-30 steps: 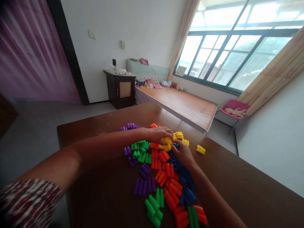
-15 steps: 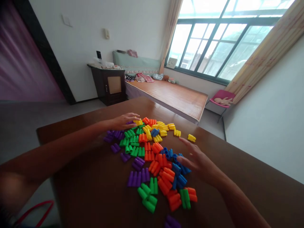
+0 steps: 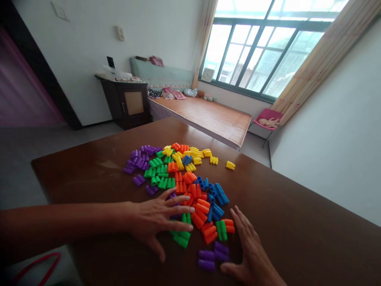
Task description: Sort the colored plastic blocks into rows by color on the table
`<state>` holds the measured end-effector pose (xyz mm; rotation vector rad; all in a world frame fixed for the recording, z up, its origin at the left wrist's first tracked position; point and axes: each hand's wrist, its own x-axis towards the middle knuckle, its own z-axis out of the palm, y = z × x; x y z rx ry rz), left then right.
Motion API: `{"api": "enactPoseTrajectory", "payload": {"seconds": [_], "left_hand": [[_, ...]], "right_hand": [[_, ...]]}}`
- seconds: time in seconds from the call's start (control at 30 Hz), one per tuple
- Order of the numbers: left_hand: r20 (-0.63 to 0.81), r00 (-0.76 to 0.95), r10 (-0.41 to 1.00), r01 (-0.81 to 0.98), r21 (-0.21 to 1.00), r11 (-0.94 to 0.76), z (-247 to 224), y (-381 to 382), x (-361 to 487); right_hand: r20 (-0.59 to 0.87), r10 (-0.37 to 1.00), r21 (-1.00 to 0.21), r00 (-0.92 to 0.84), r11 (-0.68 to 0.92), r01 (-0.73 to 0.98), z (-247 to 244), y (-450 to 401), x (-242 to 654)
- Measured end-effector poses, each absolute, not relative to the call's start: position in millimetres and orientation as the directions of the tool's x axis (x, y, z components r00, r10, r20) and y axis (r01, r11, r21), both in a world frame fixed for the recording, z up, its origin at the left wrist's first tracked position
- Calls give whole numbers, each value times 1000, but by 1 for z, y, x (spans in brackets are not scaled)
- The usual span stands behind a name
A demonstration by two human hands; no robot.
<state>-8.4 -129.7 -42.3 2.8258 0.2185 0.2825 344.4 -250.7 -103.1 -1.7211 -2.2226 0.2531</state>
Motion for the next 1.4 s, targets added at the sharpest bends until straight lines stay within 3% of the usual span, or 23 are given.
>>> {"api": "enactPoseTrajectory", "payload": {"seconds": [0.2,0.3,0.5,0.73,0.9,1.0,1.07,1.17,1.3,1.4], "left_hand": [[267,945,189,147,170,-974,-57,-109,16],[301,925,232,198,140,-970,-56,-99,18],[416,859,299,224,219,-949,-49,-69,14],[463,674,575,416,406,-814,-35,-2,-27],[434,605,667,531,405,-744,-42,32,-62],[419,575,703,601,366,-710,-44,41,-80],[416,552,723,645,337,-686,-43,44,-94],[403,475,782,738,302,-603,-49,48,-125],[283,291,914,877,302,-373,-75,56,-166],[204,250,947,900,313,-305,-93,56,-174]], "right_hand": [[161,923,-325,-349,383,865,-87,-173,308],[219,884,-381,-413,467,798,-81,-146,291],[358,847,-499,-393,529,686,-71,-96,251],[291,931,-681,-219,363,635,-47,-35,201],[166,962,-865,-216,247,437,-21,-15,173],[160,967,-911,-199,222,347,1,-26,187],[199,962,-874,-185,260,411,12,-51,214],[226,936,-699,-270,349,624,8,-115,264],[147,892,-327,-427,451,830,-45,-209,314],[140,897,-188,-419,439,878,-88,-246,325]]}}
